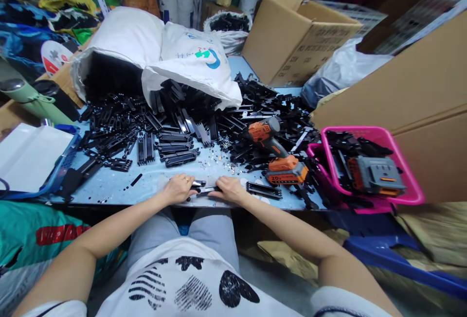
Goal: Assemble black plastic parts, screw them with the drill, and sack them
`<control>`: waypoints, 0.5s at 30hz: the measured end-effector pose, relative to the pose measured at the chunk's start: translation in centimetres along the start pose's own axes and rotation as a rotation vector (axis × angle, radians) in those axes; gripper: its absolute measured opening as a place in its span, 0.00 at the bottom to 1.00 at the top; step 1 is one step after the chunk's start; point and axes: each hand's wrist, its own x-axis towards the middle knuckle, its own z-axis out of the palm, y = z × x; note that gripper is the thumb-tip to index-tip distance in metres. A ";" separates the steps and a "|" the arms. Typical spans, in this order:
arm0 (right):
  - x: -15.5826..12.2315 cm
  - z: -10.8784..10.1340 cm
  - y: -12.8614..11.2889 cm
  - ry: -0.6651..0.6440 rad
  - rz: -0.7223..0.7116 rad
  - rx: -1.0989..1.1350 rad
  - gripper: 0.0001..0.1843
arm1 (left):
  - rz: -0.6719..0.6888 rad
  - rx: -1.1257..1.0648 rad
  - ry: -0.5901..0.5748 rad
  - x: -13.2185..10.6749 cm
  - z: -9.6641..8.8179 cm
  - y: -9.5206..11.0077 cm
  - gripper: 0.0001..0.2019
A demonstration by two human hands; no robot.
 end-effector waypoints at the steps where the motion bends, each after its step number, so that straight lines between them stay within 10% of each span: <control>1: 0.1 -0.8 -0.2 0.005 0.019 0.007 0.36 | -0.048 -0.011 0.022 -0.1 -0.4 0.1 0.25; 9: -0.5 -8.9 -6.9 0.163 -0.561 0.970 0.30 | 0.205 -0.821 0.507 -3.6 -8.4 7.0 0.30; 15: 3.7 -3.4 -12.8 0.946 0.103 1.318 0.24 | 0.171 -0.697 0.878 -2.9 -6.1 9.8 0.33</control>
